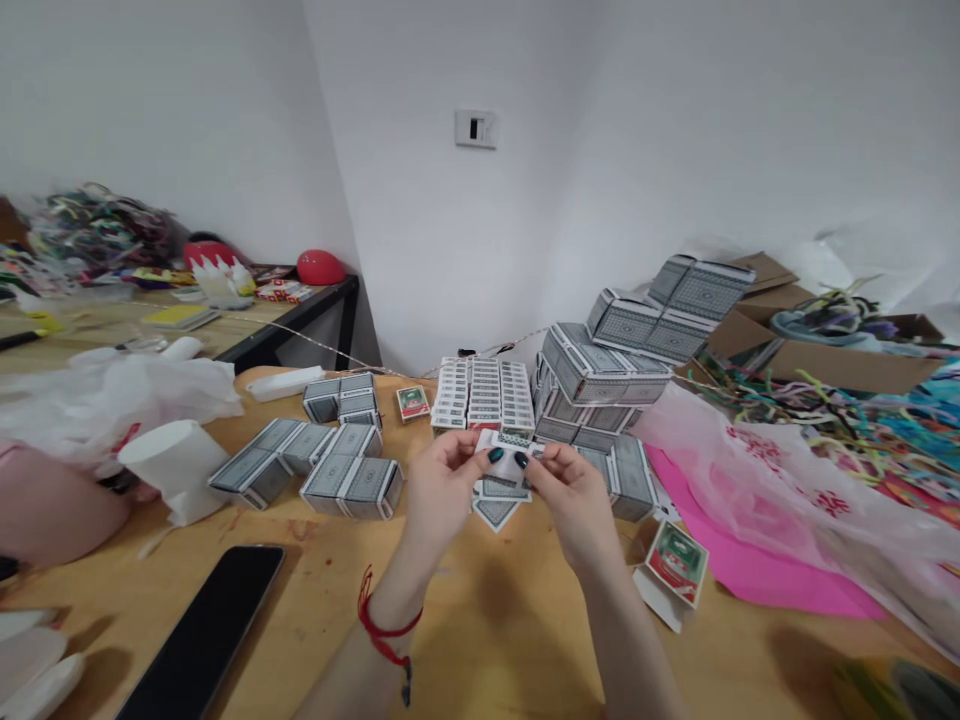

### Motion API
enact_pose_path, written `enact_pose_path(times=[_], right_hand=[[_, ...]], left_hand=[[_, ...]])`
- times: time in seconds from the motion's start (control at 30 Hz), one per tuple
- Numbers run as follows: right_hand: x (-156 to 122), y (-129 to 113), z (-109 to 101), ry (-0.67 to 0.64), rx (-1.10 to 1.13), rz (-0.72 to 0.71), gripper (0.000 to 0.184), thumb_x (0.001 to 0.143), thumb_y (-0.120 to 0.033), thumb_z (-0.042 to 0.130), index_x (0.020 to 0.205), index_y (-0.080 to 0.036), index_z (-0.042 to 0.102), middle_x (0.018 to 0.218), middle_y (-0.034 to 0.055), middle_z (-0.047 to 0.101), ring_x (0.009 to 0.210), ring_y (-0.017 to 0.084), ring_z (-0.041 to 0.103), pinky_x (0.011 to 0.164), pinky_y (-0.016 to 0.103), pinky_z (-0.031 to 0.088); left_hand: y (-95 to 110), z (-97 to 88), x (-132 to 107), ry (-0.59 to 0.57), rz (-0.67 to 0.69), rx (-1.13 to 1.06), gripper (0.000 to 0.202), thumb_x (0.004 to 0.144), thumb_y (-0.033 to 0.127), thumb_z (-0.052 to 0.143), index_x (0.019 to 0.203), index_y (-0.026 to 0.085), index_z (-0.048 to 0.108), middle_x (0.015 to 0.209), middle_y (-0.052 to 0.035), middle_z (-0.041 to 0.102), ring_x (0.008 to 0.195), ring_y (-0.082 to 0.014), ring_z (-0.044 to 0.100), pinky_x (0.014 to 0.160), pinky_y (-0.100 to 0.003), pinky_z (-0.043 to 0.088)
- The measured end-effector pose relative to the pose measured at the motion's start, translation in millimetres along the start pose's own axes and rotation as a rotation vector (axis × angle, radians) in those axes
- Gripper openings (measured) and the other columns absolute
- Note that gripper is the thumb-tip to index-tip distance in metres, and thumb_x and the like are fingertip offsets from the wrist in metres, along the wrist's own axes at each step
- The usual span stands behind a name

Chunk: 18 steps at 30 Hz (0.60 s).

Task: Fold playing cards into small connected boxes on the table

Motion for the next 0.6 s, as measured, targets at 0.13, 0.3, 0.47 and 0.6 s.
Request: enact_pose_path(times=[0.13, 0.3, 0.47, 0.6], right_hand=[[-3, -9, 11, -0.109, -0.097, -0.028, 0.032, 0.068, -0.026, 0.065, 0.099, -0.019, 0.063, 0.092, 0.0051, 0.069, 0.074, 0.016, 0.062, 0.063, 0.027, 0.050], [-4, -13, 14, -0.156, -0.214, -0.075, 0.018, 0.072, -0.027, 0.061, 0.086, -0.021, 0.071, 0.088, 0.0045, 0.071, 0.081, 0.019, 0.063, 0.074, 0.033, 0.050], [1, -10, 6, -0.123, -0.251, -0.095, 0.017, 0.071, -0.032, 0.063, 0.079, -0.020, 0.071, 0.081, 0.0048, 0.071, 0.078, 0.020, 0.063, 0.073, 0.033, 0.049], [1, -9, 3, -0.120, -0.248, -0.074, 0.017, 0.071, -0.034, 0.063, 0.077, -0.019, 0.069, 0.077, 0.0048, 0.070, 0.070, 0.018, 0.062, 0.066, 0.030, 0.048]], left_hand=[[11, -3.2, -4, -0.049, 0.070, 0.275, 0.012, 0.070, 0.018, 0.057, 0.077, 0.016, 0.066, 0.071, -0.0021, 0.068, 0.066, -0.0151, 0.061, 0.060, -0.023, 0.046], [26, 4.8, -12, -0.148, 0.197, 0.581, 0.018, 0.074, 0.017, 0.052, 0.079, 0.021, 0.069, 0.071, -0.0002, 0.068, 0.066, -0.0151, 0.060, 0.059, -0.023, 0.044], [28, 10.9, -16, -0.147, 0.210, 0.621, 0.017, 0.075, 0.016, 0.051, 0.082, 0.021, 0.066, 0.071, 0.0007, 0.067, 0.063, -0.0139, 0.059, 0.059, -0.024, 0.044], [32, 9.8, -17, -0.063, 0.246, 0.476, 0.019, 0.073, 0.011, 0.052, 0.085, 0.020, 0.064, 0.085, -0.0016, 0.068, 0.078, -0.0157, 0.061, 0.069, -0.025, 0.047]])
Point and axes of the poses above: each hand's wrist, its own x-axis towards the middle knuckle, its own z-axis out of the palm, y = z × x, the point moved 9 cm from there along x, towards the middle knuckle
